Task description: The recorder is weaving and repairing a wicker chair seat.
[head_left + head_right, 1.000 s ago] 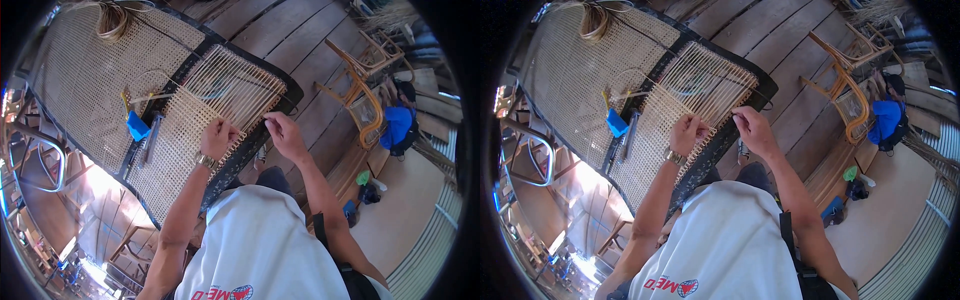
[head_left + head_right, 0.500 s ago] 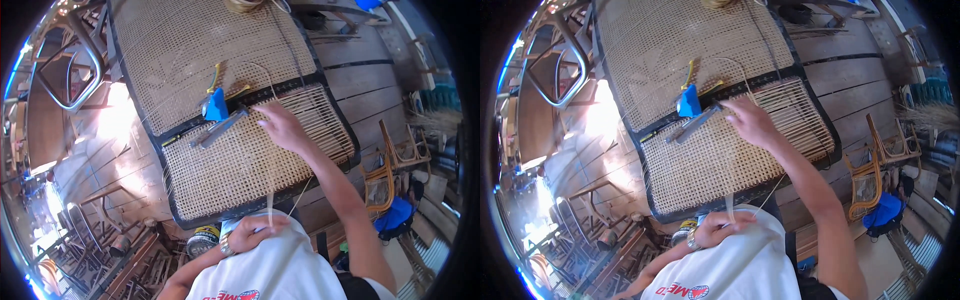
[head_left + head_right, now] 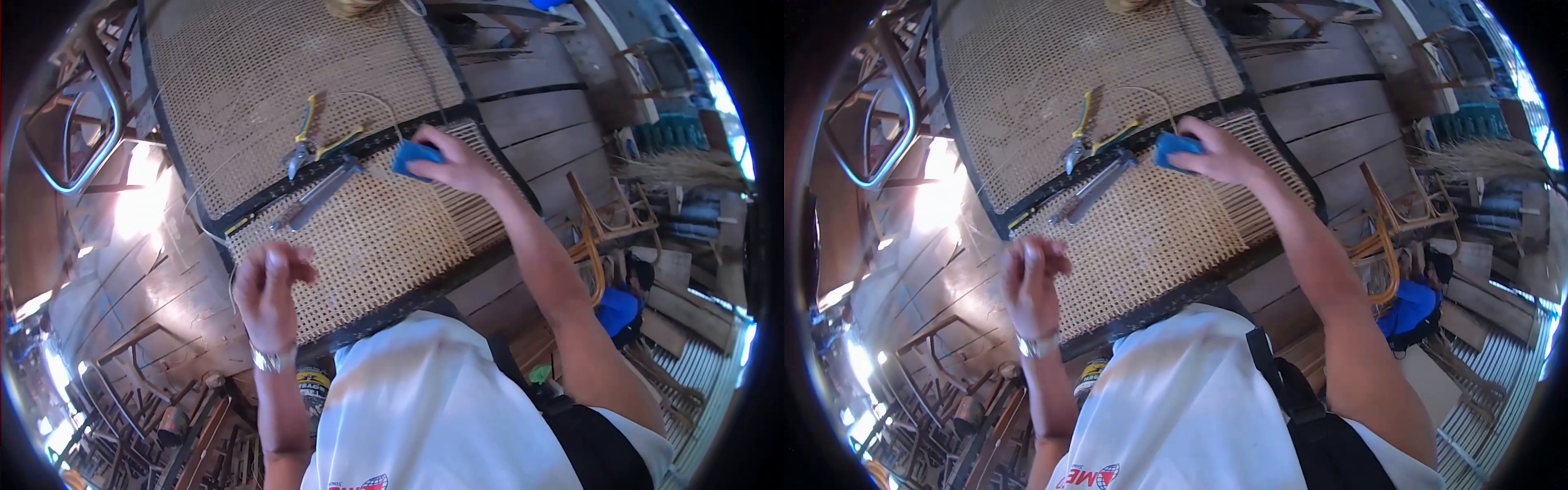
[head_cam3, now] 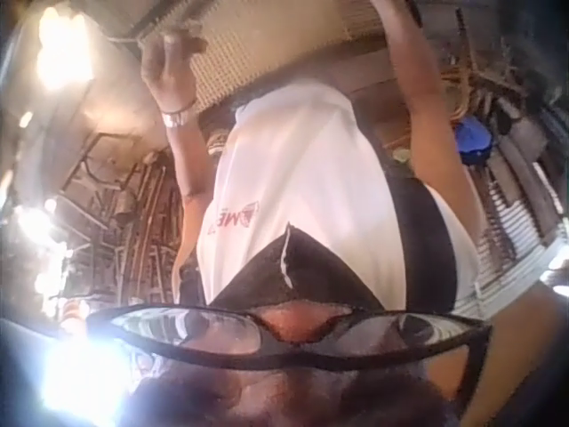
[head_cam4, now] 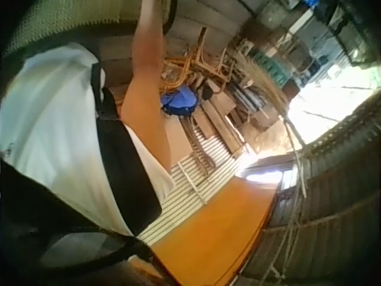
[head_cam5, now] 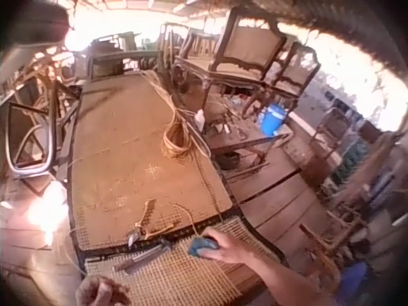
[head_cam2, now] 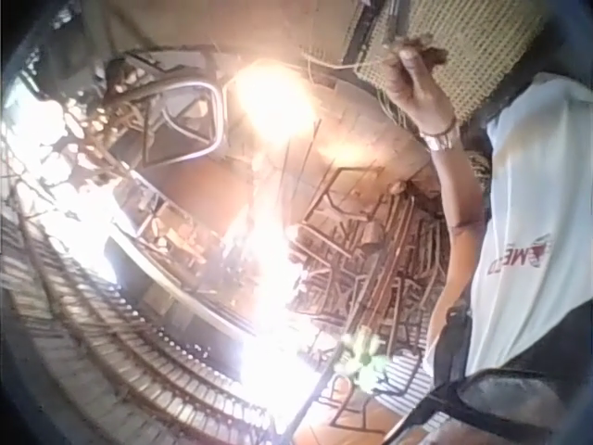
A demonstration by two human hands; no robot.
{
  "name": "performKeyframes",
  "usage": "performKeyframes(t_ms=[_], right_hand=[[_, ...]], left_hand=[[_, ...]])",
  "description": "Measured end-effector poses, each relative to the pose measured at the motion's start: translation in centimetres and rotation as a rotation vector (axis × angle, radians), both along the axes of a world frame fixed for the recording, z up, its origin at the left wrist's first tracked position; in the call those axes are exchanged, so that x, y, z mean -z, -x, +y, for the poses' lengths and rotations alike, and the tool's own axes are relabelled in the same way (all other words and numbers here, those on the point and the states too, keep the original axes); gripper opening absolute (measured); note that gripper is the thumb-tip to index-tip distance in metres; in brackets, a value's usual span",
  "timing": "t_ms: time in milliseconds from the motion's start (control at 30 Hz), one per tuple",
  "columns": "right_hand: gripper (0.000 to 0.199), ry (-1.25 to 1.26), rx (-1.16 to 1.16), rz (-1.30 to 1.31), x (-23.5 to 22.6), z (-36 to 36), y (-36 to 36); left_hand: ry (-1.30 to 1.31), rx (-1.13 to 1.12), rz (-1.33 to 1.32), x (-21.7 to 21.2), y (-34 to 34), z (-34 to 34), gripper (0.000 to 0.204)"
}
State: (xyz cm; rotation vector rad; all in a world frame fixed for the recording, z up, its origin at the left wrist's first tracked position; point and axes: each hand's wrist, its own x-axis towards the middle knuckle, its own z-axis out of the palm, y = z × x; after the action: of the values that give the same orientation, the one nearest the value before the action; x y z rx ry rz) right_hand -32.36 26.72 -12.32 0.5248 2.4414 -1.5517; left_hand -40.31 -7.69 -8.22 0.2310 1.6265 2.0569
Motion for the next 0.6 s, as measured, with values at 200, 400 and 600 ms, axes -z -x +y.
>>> performKeyframes(t_ms=[200,400,600], right_hand=[[0.089,-0.026,-0.106,-0.129,-1.3,2.0,-18.7],[0.053,-0.394,-0.202,0.041,6.7,-2.4,-20.4],[0.022,-0.616,0.061,0.508,5.7,-2.3,-21.4]], left_hand=[[-0.013,0.162,0.227,-4.4,2.8,10.1,0.020],[-0.375,0.692,0.675,-13.4,-8.6,16.8,0.015],[-0.245,0.455,0.512,-9.8,-11.5,16.6,0.037]])
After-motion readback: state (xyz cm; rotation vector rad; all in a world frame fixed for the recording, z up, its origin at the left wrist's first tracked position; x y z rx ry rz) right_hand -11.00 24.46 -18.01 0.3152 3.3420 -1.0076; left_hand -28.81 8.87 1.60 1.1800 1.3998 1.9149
